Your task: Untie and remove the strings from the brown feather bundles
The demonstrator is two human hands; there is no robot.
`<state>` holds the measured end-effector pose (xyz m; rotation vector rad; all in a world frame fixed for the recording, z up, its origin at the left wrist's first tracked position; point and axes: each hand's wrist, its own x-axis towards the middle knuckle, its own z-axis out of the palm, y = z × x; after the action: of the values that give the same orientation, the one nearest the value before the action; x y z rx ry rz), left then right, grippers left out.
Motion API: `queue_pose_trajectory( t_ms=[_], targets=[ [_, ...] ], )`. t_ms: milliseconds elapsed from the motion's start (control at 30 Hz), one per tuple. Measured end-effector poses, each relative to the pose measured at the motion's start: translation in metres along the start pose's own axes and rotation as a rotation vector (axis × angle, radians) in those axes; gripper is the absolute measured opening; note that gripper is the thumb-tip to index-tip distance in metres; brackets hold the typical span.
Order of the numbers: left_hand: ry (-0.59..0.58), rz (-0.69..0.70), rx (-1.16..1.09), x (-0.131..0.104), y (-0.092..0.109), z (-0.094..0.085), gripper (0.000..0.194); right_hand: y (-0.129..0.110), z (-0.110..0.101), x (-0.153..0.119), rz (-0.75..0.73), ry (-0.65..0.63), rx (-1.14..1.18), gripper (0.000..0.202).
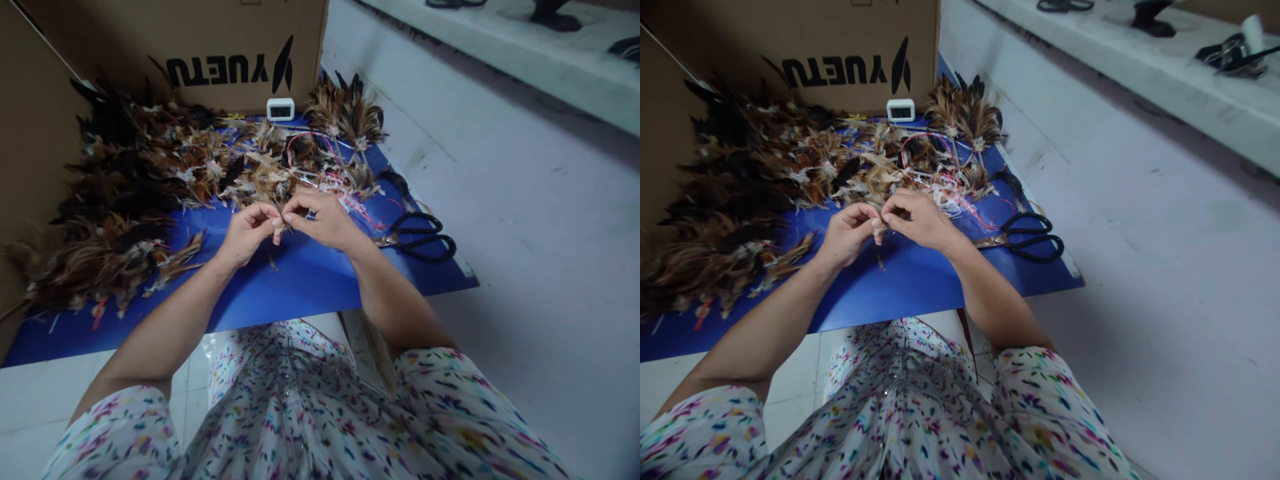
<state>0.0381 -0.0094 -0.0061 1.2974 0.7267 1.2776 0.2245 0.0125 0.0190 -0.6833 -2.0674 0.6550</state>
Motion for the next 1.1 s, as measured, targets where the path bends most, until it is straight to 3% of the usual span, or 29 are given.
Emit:
queue_pose_trajectory(
  t_ms=[267, 433, 1100],
  targets=[
    [0.028, -0.002, 0.012, 0.000, -0.001, 0.000, 0.036, 0.005, 0.003, 0.001, -0.015, 0.061, -0.010, 0.008],
    [0.006, 0.019, -0.002, 0.000, -0.001, -0.001, 0.033, 0.005, 0.003, -0.001, -0.039, 0.024, 0.036, 0.012],
    [0.054, 0.028, 0.058, 0.000, -0.002, 0.000, 0.038, 0.006, 0.011, -0.001, -0.182, 0.143, -0.121, 0.012]
  ],
)
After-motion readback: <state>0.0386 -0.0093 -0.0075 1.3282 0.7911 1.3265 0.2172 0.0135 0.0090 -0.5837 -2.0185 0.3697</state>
